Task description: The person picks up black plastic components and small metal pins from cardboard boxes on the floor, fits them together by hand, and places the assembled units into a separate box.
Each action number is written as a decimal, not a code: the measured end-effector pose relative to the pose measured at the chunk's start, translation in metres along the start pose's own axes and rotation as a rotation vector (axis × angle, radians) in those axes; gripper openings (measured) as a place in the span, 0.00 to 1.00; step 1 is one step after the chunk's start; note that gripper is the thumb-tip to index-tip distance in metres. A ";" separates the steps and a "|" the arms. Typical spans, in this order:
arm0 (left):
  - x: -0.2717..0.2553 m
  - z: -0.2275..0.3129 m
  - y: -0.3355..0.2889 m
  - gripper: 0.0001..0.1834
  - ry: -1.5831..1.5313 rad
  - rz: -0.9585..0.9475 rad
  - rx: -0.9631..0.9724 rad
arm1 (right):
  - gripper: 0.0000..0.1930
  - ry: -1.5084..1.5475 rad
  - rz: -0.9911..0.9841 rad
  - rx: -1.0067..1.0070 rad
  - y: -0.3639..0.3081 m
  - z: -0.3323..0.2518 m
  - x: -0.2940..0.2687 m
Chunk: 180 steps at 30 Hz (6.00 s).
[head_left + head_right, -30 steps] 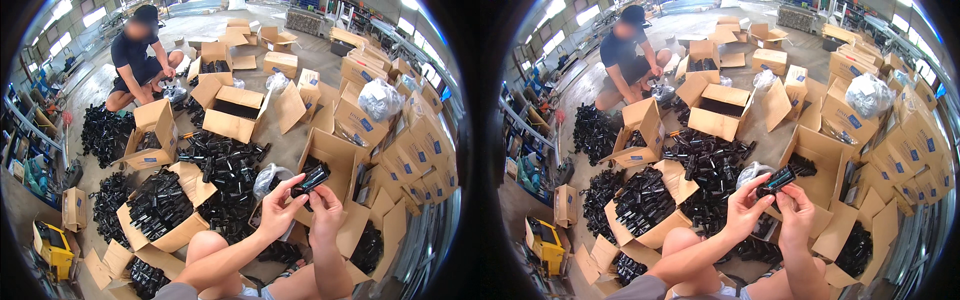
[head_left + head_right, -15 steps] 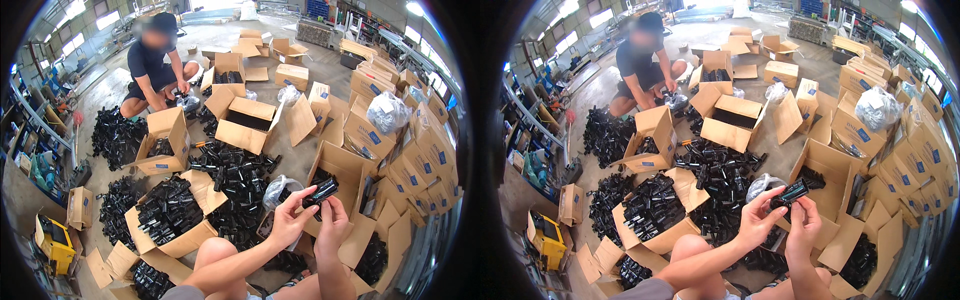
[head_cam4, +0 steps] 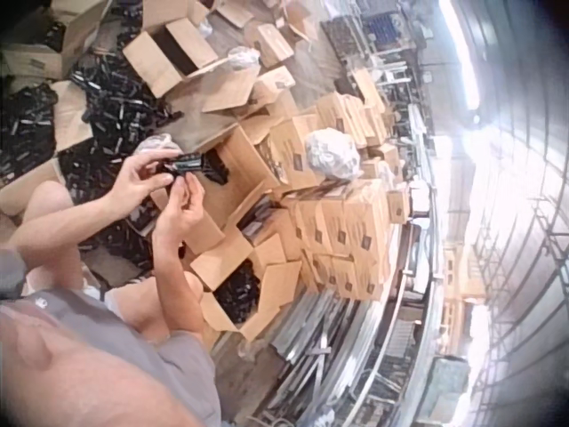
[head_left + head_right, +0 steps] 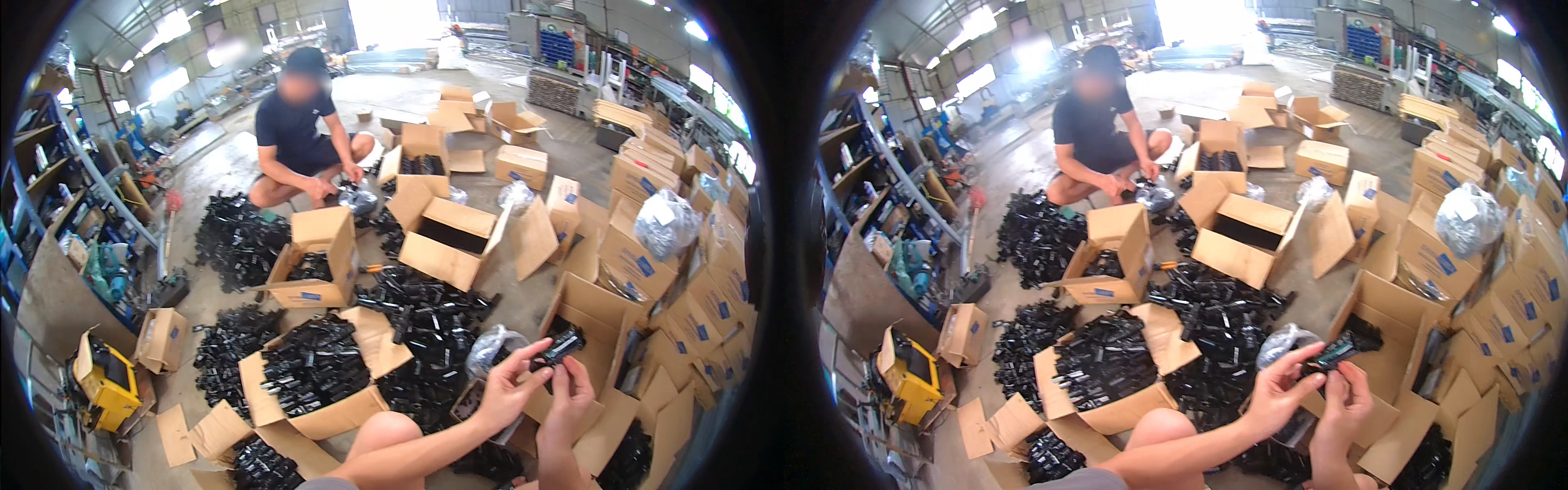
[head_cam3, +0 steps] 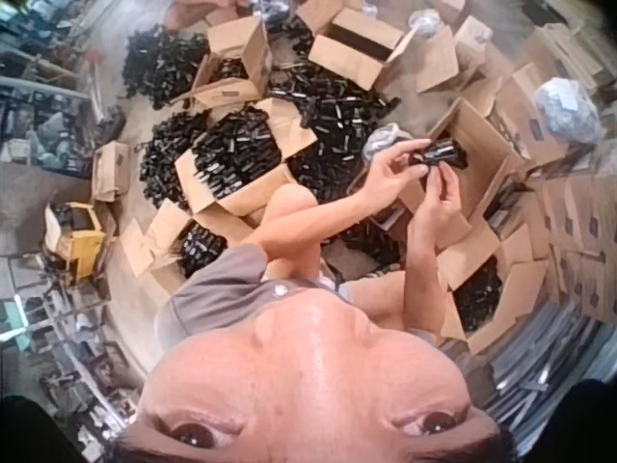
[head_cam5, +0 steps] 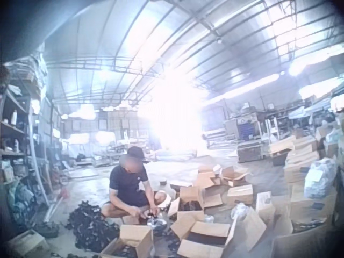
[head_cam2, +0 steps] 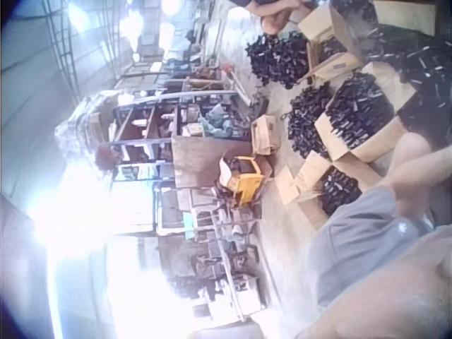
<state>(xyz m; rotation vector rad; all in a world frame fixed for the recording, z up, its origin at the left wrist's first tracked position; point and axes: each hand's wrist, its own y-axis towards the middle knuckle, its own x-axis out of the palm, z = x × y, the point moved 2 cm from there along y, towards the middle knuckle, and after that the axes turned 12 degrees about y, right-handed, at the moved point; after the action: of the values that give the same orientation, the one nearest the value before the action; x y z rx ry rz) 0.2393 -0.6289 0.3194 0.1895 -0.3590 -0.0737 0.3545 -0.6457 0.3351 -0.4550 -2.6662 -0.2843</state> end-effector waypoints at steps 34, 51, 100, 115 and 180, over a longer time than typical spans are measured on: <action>-0.004 0.007 -0.001 0.29 0.092 -0.040 0.112 | 0.08 -0.214 -0.085 -0.264 0.000 0.004 0.013; -0.012 0.003 -0.001 0.28 0.120 -0.079 0.093 | 0.16 -0.372 -0.225 -0.126 0.007 0.013 -0.012; -0.018 -0.022 -0.014 0.13 0.008 -0.309 -0.454 | 0.19 -0.197 -0.136 0.103 0.022 -0.004 -0.036; -0.053 0.006 -0.002 0.08 0.140 -0.193 -0.385 | 0.27 -0.112 -0.324 0.336 0.024 0.010 -0.018; -0.113 0.023 0.020 0.39 1.311 -0.128 0.060 | 0.12 -0.024 -0.491 0.458 0.017 0.007 0.007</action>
<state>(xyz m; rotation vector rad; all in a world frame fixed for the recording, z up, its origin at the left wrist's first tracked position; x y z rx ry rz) 0.1267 -0.6017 0.3063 0.2803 0.9595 -0.0521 0.3515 -0.6266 0.3343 0.3418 -2.7136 0.1969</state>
